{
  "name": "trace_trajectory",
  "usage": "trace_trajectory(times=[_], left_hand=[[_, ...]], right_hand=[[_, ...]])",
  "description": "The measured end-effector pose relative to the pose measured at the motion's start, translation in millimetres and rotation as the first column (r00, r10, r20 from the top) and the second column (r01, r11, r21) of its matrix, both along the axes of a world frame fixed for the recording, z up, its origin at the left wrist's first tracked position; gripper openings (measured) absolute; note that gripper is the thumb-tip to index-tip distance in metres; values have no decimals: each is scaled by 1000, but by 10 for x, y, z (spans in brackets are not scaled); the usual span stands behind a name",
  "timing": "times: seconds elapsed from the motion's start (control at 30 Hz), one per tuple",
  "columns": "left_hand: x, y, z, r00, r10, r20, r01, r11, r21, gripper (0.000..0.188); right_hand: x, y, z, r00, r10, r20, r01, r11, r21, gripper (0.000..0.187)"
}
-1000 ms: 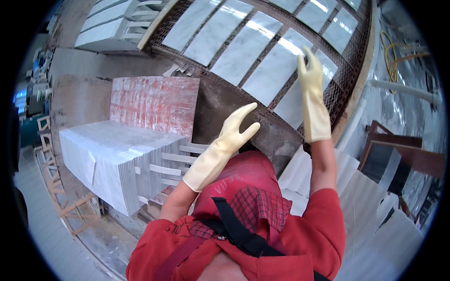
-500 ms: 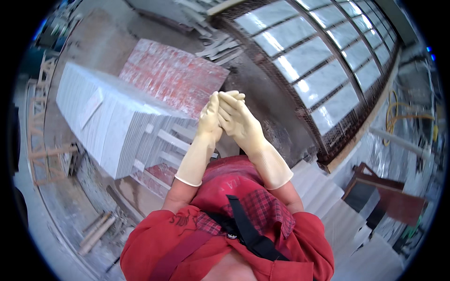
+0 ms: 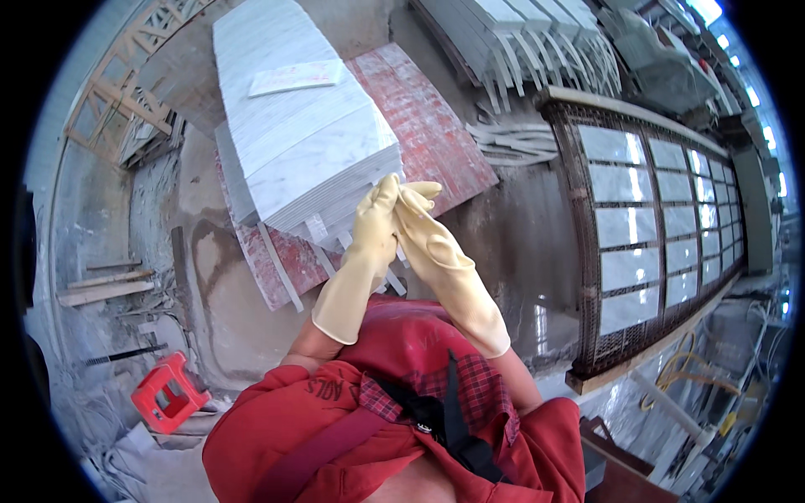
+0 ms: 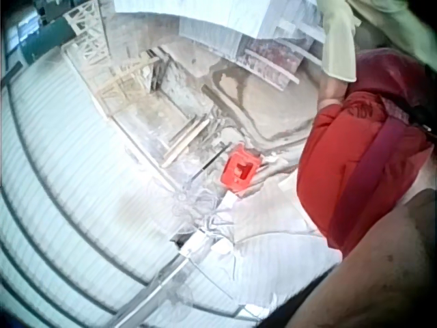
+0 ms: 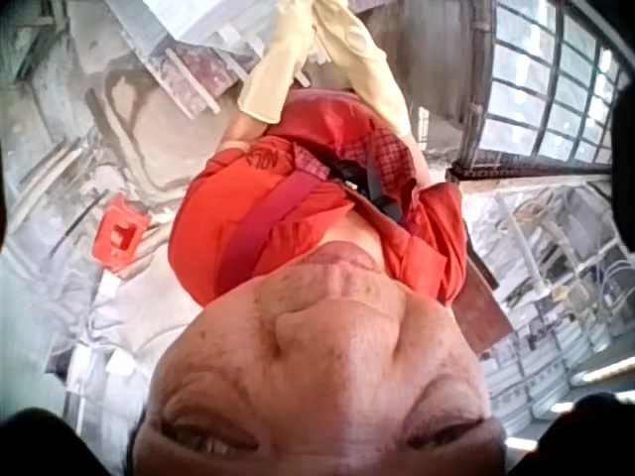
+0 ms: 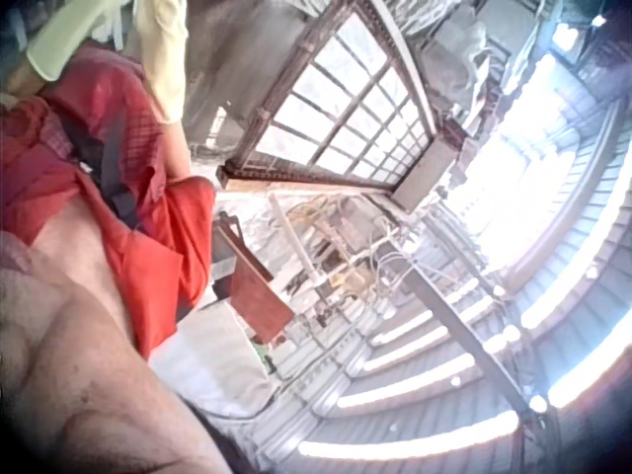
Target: The person repeatedly picks up rectangular white tiles from a stack and places them onto a mesh rack. The person handles the tiles one at a time, aligning them in rows on the rack.
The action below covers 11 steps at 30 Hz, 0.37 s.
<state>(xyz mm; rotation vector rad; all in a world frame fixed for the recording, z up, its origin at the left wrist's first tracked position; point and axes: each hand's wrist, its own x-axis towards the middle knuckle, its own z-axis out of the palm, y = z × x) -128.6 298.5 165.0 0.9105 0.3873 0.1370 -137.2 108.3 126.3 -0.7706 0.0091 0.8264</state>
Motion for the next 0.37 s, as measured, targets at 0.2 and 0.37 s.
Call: trace_trajectory(times=[0.2, 0.37], left_hand=[[-133, 1014, 124, 917, 396, 33, -344, 748, 567, 50], [-146, 1573, -401, 927, 126, 352, -374, 328, 867, 36]], right_hand=[[5, -361, 224, 925, 264, 275, -29, 768, -640, 45], [382, -231, 1125, 529, 374, 762, 452, 635, -626, 28]])
